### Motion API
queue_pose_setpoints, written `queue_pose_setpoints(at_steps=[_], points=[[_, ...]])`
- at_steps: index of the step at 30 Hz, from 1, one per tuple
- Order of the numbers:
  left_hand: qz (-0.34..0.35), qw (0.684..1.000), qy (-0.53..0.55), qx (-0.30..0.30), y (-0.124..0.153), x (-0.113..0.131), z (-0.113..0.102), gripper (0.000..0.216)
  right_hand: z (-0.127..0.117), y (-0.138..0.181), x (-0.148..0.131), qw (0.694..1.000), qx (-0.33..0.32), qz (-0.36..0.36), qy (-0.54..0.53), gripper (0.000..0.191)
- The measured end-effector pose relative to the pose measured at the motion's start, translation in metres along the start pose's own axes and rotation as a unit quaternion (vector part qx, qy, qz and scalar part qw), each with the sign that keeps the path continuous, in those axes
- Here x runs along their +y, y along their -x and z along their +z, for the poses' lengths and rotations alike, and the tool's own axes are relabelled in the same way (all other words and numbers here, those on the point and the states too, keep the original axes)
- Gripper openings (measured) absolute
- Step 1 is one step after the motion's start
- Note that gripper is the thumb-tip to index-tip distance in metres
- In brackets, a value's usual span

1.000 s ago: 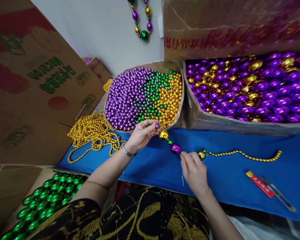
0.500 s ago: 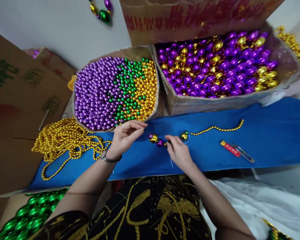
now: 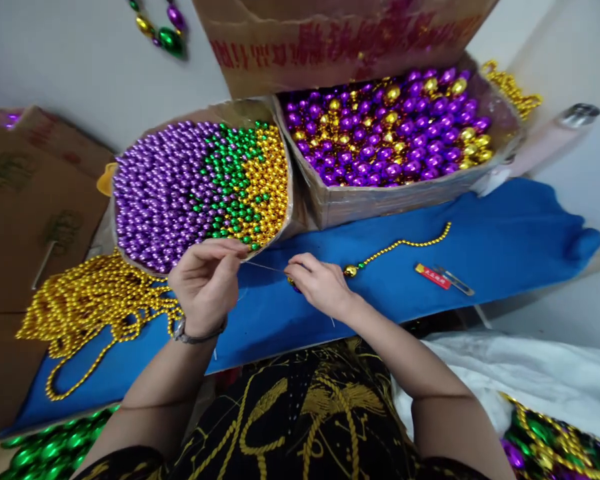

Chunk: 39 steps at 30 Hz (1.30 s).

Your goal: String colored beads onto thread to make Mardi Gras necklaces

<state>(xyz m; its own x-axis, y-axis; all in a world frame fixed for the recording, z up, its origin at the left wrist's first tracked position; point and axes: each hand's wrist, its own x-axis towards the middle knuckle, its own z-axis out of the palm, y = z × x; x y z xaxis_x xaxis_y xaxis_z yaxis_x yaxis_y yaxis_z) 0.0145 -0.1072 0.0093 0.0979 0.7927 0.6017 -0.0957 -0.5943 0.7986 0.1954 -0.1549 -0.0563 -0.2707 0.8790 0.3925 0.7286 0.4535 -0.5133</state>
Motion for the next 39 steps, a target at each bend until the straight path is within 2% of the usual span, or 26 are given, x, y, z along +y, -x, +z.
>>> queue_pose_setpoints(at_steps=[2,5,6,8,10,11,13,15,16,18,21,24,27,29,31,33,35,37,39], points=[[0.014,1.0,-0.001,-0.006,0.004,-0.003,-0.003,0.008,0.001,0.002,0.002,1.0,-0.022,0.004,0.015,0.022],[0.004,0.999,0.029,-0.035,0.012,-0.009,-0.007,0.007,-0.004,0.0,0.0,0.999,-0.012,-0.006,-0.043,0.021],[-0.016,0.997,0.05,-0.05,0.017,-0.014,-0.008,0.014,-0.006,-0.002,-0.002,0.997,0.0,-0.009,-0.072,0.021],[-0.073,0.989,0.078,-0.107,0.032,-0.029,-0.007,0.045,-0.008,-0.006,-0.006,0.992,0.015,-0.005,-0.126,0.019],[-0.13,0.973,0.057,-0.181,0.05,-0.051,0.0,0.077,-0.009,-0.009,-0.01,0.987,0.02,0.01,-0.159,0.018],[-0.154,0.965,0.029,-0.212,0.059,-0.063,0.004,0.079,-0.01,-0.011,-0.013,0.986,0.016,0.012,-0.165,0.017],[-0.185,0.95,-0.027,-0.249,0.07,-0.084,0.014,0.053,-0.014,-0.013,-0.016,0.986,0.012,0.006,-0.166,0.017],[-0.181,0.945,-0.063,-0.266,0.071,-0.097,0.021,0.025,-0.024,-0.013,-0.016,0.985,0.029,0.015,-0.169,0.017],[-0.167,0.945,-0.078,-0.27,0.067,-0.101,0.022,0.018,-0.032,-0.011,-0.013,0.981,0.05,0.034,-0.183,0.016],[-0.134,0.949,-0.108,-0.262,0.056,-0.103,0.019,0.017,-0.051,-0.006,-0.003,0.961,0.109,0.098,-0.234,0.014],[-0.089,0.95,-0.152,-0.257,0.043,-0.105,0.005,0.018,-0.081,0.007,0.021,0.908,0.221,0.173,-0.312,0.017],[-0.049,0.931,-0.179,-0.315,0.042,-0.115,-0.015,0.02,-0.103,0.023,0.041,0.868,0.303,0.198,-0.339,0.02],[-0.036,0.899,-0.208,-0.383,0.052,-0.124,-0.034,0.023,-0.11,0.038,0.045,0.853,0.34,0.208,-0.338,0.022],[-0.024,0.886,-0.245,-0.393,0.06,-0.121,-0.042,0.027,-0.103,0.045,0.037,0.86,0.325,0.211,-0.333,0.021],[-0.003,0.893,-0.266,-0.363,0.066,-0.107,-0.04,0.036,-0.087,0.046,0.023,0.879,0.26,0.218,-0.336,0.019],[0.02,0.916,-0.233,-0.325,0.07,-0.087,-0.027,0.056,-0.066,0.04,0.004,0.896,0.169,0.216,-0.35,0.019],[0.027,0.935,-0.16,-0.317,0.073,-0.07,-0.008,0.068,-0.047,0.03,-0.013,0.904,0.096,0.194,-0.368,0.019],[0.01,0.937,-0.102,-0.334,0.076,-0.063,0.009,0.053,-0.036,0.021,-0.025,0.908,0.049,0.17,-0.379,0.021],[-0.023,0.929,-0.096,-0.356,0.081,-0.071,0.017,0.025,-0.036,0.018,-0.026,0.906,0.048,0.172,-0.384,0.022]])
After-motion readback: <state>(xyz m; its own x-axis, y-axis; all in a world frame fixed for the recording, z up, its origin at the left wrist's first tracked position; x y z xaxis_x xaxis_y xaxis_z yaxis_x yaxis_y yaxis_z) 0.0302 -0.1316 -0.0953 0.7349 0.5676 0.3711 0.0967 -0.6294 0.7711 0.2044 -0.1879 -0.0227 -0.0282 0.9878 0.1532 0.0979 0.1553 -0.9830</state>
